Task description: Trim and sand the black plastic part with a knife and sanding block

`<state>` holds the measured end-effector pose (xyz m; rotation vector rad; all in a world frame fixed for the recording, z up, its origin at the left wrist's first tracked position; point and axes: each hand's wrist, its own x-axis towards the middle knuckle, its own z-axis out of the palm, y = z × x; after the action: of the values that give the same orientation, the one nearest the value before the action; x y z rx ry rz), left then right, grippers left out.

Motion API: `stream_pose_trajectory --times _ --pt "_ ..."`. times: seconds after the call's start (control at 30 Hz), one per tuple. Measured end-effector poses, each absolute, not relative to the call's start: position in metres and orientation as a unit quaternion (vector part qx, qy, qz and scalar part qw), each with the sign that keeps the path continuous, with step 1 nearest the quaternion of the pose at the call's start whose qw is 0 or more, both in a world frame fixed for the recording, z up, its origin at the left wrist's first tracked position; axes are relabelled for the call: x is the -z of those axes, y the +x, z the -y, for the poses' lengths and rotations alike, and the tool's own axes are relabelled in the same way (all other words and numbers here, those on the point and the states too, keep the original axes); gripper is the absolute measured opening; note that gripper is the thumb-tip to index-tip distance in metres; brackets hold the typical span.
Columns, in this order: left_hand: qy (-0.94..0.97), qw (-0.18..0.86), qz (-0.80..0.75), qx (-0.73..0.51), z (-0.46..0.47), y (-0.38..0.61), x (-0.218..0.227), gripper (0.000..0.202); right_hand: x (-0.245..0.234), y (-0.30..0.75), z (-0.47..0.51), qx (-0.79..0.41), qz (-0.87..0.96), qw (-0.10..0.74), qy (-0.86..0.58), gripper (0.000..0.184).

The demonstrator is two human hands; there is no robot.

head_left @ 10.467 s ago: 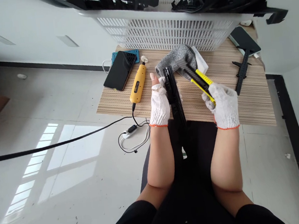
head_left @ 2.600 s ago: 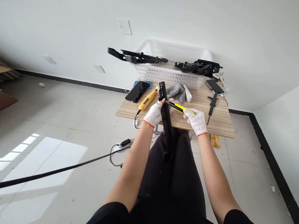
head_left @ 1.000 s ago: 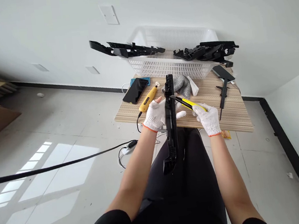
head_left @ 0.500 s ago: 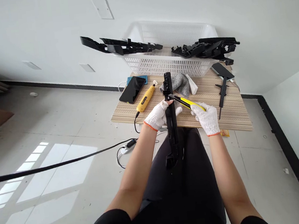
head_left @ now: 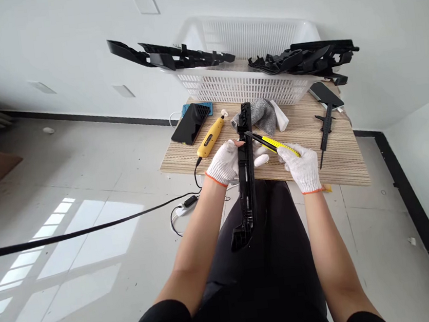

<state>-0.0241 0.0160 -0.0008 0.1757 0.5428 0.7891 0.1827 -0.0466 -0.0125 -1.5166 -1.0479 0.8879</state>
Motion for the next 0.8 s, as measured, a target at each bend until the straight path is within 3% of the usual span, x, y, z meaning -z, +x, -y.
stream_pose_trajectory --times 0.1,0.43,0.8 --pt "0.088 0.896 -0.234 -0.368 -0.018 -0.027 0.006 0.018 0.015 0.184 0.047 -0.370 0.439 0.516 -0.636 0.052" --pt "0.074 0.917 -0.195 -0.341 -0.016 -0.032 0.015 0.027 0.017 0.188 0.056 -0.382 0.404 0.486 -0.674 0.053" --pt "0.106 0.909 -0.199 -0.349 -0.018 -0.033 0.006 0.022 0.015 0.184 0.051 -0.371 0.440 0.487 -0.656 0.056"
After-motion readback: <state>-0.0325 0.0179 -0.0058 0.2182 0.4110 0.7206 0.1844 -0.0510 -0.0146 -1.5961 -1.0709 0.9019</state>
